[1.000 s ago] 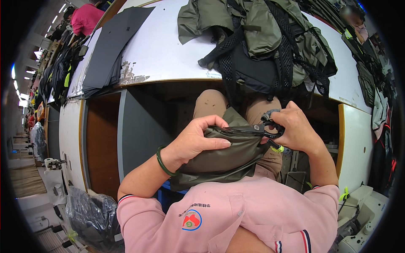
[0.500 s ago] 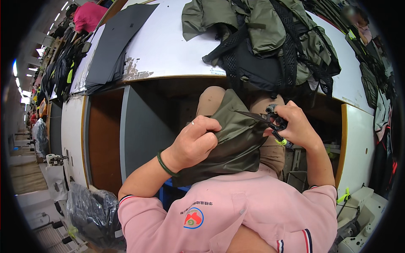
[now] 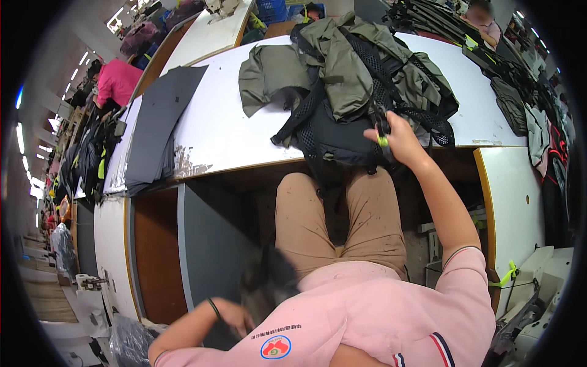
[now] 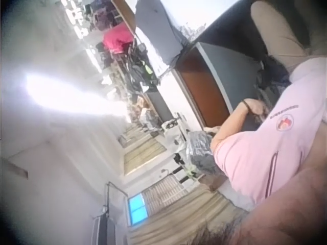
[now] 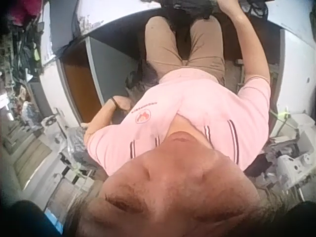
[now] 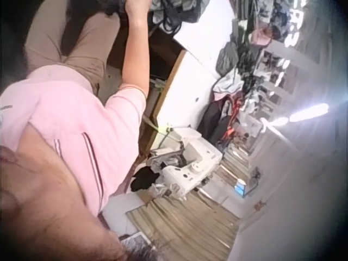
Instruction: Trimming excess fabric or threads from a green garment or gear piece using scissors.
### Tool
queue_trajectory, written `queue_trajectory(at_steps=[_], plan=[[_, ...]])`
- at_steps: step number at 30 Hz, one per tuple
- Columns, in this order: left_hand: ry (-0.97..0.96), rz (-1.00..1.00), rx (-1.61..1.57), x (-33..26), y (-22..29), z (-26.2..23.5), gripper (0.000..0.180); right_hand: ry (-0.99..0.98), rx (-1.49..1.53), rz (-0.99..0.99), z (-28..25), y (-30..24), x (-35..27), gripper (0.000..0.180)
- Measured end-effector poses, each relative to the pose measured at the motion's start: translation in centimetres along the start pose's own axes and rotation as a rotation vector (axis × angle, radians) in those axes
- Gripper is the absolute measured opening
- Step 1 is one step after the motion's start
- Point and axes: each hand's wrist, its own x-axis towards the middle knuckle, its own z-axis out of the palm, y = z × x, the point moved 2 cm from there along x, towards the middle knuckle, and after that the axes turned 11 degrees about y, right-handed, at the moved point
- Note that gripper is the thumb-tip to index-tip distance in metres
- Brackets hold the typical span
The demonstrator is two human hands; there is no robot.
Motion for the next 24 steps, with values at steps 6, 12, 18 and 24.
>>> queue_trajectory(at_steps=[6,12,18,24], plan=[[0.17,0.03,-0.05,3.7,-0.5,2.9,0.034,0.039,-0.068,0.124,2.8,1.2,5.7,0.051],[0.39,0.074,-0.158,7.0,-1.6,4.0,0.031,0.176,-0.131,-0.069,8.2,0.7,10.0,0.047],[0.79,0.163,-0.127,6.8,-4.8,-2.8,0.027,0.096,-0.455,-0.312,16.8,-5.4,13.1,0.047],[1.302,0.711,-0.967,0.7,7.1,-22.1,0.023,0.081,-0.342,-0.195,18.2,-3.2,15.2,0.019]])
